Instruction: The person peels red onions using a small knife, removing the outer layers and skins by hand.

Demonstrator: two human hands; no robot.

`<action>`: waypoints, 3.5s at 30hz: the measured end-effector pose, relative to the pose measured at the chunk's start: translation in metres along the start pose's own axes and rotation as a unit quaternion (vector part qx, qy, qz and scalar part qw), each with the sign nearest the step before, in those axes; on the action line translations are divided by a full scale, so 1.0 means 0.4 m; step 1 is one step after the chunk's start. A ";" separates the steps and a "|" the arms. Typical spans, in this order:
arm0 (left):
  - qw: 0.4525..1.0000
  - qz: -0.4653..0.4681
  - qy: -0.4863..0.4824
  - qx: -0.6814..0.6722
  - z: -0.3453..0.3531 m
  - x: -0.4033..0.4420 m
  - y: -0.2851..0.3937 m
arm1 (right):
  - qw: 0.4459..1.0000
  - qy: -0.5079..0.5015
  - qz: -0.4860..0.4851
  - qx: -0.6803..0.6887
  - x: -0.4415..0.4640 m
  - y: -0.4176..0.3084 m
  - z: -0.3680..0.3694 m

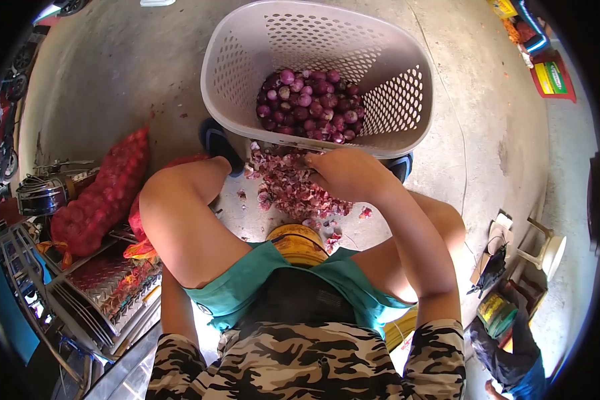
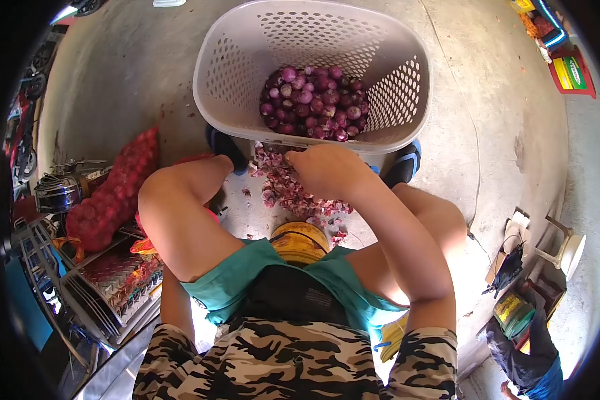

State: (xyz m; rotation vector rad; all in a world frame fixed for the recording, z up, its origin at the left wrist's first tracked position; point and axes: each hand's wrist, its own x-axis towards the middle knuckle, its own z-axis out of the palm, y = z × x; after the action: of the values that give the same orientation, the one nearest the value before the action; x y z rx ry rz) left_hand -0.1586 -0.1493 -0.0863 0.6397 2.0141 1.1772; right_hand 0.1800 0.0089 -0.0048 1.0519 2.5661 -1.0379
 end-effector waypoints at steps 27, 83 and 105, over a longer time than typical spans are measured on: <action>0.990 -0.111 0.008 -0.089 -0.093 -0.027 -0.041 | 0.999 -0.001 0.027 -0.021 0.008 0.001 0.005; 0.998 -0.005 -0.012 0.066 -0.152 0.116 -0.040 | 0.999 0.019 0.025 -0.010 0.025 0.007 0.007; 0.991 -0.001 -0.085 0.104 0.003 0.037 -0.020 | 0.999 0.012 0.039 -0.018 0.015 0.004 0.000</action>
State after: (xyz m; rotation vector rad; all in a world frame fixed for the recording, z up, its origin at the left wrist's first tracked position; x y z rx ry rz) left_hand -0.1672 -0.1419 -0.0985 0.8117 2.0063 0.8850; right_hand 0.1766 0.0128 -0.0080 1.1527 2.5292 -0.9612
